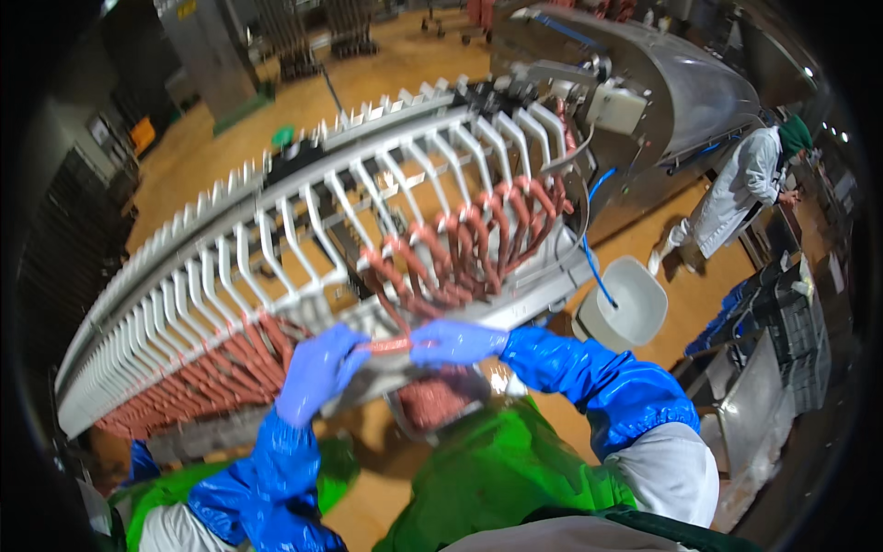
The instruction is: The person fills sausage casings with ground meat using a stuffer, ties off the ends, and arranges the finished links on a curved rack. The worker repeatedly handles the casing and meat, ensuring uniform links and proper placement.
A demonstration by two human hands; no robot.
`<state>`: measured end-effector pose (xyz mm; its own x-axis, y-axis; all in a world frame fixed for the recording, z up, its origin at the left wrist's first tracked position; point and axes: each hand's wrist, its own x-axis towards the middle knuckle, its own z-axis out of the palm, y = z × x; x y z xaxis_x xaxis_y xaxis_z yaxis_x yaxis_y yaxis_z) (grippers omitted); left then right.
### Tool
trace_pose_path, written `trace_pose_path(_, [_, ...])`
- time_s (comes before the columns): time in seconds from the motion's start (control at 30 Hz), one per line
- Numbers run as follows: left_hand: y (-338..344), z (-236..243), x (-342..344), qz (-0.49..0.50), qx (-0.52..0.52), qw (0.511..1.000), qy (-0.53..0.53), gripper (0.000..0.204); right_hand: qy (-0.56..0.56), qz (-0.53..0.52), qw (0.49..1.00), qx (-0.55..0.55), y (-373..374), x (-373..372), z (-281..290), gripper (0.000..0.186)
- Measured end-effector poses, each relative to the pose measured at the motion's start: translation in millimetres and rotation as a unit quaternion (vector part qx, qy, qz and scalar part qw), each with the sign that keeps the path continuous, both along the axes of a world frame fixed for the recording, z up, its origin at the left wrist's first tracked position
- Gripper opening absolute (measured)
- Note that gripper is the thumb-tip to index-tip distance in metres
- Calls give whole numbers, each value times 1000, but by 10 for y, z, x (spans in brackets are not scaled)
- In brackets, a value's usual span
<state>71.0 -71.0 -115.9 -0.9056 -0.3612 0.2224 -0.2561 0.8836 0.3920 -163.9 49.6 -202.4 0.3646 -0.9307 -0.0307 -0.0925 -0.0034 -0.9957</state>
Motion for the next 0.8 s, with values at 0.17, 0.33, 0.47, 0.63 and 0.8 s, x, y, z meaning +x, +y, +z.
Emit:
trace_pose_path(0.17, [-513,-1042,566,-104,334,911,-219,23,252,-13,967,-15,262,510,598,34])
trace_pose_path(0.33, [-1312,-1720,182,307,366,867,142,50,155,-209,964,45,421,258,117,34])
trace_pose_path(0.47, [-1450,-1890,-324,109,410,859,286,56,-6,-273,950,149,274,435,230,41])
trace_pose_path(0.63, [-1075,-2081,-583,193,378,860,283,63,-135,-264,943,151,175,615,191,42])
trace_pose_path(0.8, [-1265,-1881,-497,184,402,833,333,47,-179,-233,949,117,-73,864,94,34])
